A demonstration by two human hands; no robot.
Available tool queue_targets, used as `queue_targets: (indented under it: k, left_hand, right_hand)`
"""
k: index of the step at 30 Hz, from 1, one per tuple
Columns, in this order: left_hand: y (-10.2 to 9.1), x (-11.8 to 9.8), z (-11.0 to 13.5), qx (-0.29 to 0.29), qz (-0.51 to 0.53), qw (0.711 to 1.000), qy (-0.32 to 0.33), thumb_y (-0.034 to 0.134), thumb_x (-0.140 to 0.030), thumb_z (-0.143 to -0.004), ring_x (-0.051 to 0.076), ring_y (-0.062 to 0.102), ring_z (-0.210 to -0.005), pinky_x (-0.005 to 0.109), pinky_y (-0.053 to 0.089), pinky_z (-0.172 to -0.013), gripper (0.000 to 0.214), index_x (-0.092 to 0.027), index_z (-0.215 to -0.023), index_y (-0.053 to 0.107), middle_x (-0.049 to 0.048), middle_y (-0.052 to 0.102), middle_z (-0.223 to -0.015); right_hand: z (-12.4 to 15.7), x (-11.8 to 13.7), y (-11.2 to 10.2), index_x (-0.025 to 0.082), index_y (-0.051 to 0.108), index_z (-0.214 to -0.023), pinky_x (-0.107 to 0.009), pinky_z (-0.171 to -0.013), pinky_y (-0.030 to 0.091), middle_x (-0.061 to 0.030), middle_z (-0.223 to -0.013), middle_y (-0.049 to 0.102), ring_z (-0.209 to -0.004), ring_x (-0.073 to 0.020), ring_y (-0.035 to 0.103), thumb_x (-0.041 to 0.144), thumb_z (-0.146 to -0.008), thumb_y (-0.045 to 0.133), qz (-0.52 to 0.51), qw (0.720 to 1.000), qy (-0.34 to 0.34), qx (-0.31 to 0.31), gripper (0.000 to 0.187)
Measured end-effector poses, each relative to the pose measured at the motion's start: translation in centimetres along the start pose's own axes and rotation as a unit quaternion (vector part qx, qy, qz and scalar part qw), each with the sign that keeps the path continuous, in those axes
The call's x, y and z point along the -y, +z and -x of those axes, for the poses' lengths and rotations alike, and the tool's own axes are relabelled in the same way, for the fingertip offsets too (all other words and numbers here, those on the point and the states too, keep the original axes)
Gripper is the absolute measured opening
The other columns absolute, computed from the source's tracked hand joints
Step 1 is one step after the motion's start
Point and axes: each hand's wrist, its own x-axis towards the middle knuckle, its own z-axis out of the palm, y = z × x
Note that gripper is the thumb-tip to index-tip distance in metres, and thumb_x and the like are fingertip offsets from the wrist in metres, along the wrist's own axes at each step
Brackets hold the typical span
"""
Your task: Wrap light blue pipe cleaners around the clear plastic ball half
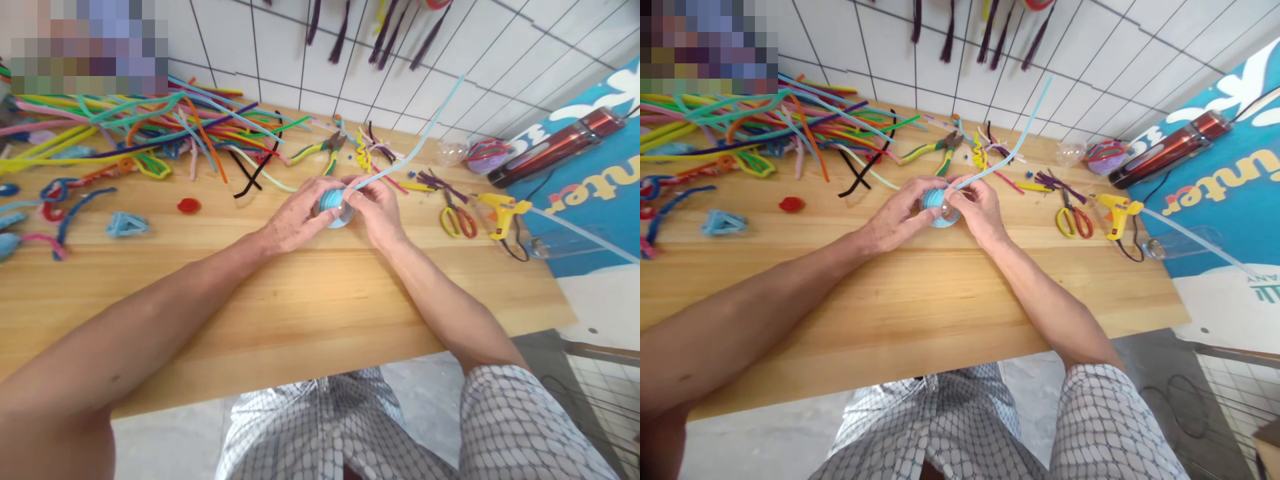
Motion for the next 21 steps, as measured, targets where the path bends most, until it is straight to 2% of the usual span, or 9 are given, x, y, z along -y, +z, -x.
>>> queue_targets:
  k: [4, 8, 14, 18, 21]
  left_hand:
    - [0.1, 0.0, 0.1, -0.004, -0.007, 1.0, -0.006, 0.056, -0.061, -0.113, 0.029, 0.065, -0.146, 0.051, 0.053, -0.126, 0.054, -0.022, -0.15, 0.06, 0.0172, 0.068, -0.153]
    - [0.2, -0.2, 0.3, -0.011, -0.002, 1.0, -0.016, 0.058, -0.058, -0.112, 0.031, 0.065, -0.143, 0.052, 0.054, -0.124, 0.055, -0.022, -0.154, 0.057, 0.0177, 0.068, -0.153]
    - [0.0, -0.6, 0.2, 0.008, -0.027, 1.0, -0.001, 0.051, -0.056, -0.115, 0.03, 0.056, -0.155, 0.053, 0.048, -0.133, 0.053, -0.026, -0.158, 0.057, 0.0154, 0.061, -0.163]
    - [0.0, -0.5, 0.3, 0.013, -0.036, 0.999, -0.02, 0.05, -0.056, -0.115, 0.029, 0.057, -0.154, 0.054, 0.049, -0.132, 0.052, -0.027, -0.157, 0.06, 0.0147, 0.061, -0.162]
    - [-0.1, -0.4, 0.3, 0.006, -0.03, 0.999, -0.025, 0.052, -0.056, -0.114, 0.032, 0.059, -0.153, 0.057, 0.049, -0.131, 0.05, -0.029, -0.154, 0.062, 0.0143, 0.062, -0.16]
  right_hand:
    - [0.1, 0.2, 0.2, 0.026, 0.071, -0.086, -0.038, -0.09, 0.059, -0.0004, -0.104, 0.073, -0.095, -0.0195, 0.067, 0.07, -0.072, 0.097, 0.002, 1.0, 0.015, 0.001, 0.053]
    - [0.1, -0.1, 0.4, 0.026, 0.07, -0.089, -0.038, -0.088, 0.058, -0.0006, -0.102, 0.072, -0.095, -0.0198, 0.067, 0.074, -0.072, 0.095, -0.004, 1.0, 0.019, 0.004, 0.057]
    - [0.2, -0.3, 0.2, 0.029, 0.07, -0.099, -0.041, -0.096, 0.059, 0.0, -0.104, 0.074, -0.101, -0.022, 0.07, 0.074, -0.073, 0.094, 0.008, 1.0, 0.025, 0.001, 0.057]
    - [0.2, -0.1, -0.1, 0.029, 0.07, -0.1, -0.041, -0.099, 0.061, -0.0002, -0.102, 0.076, -0.104, -0.0226, 0.071, 0.071, -0.07, 0.097, 0.009, 0.999, 0.049, 0.007, 0.058]
    - [-0.4, -0.3, -1.2, 0.029, 0.071, -0.101, -0.041, -0.104, 0.061, -0.0009, -0.106, 0.078, -0.107, -0.023, 0.072, 0.068, -0.069, 0.098, 0.004, 0.999, 0.05, -0.001, 0.057]
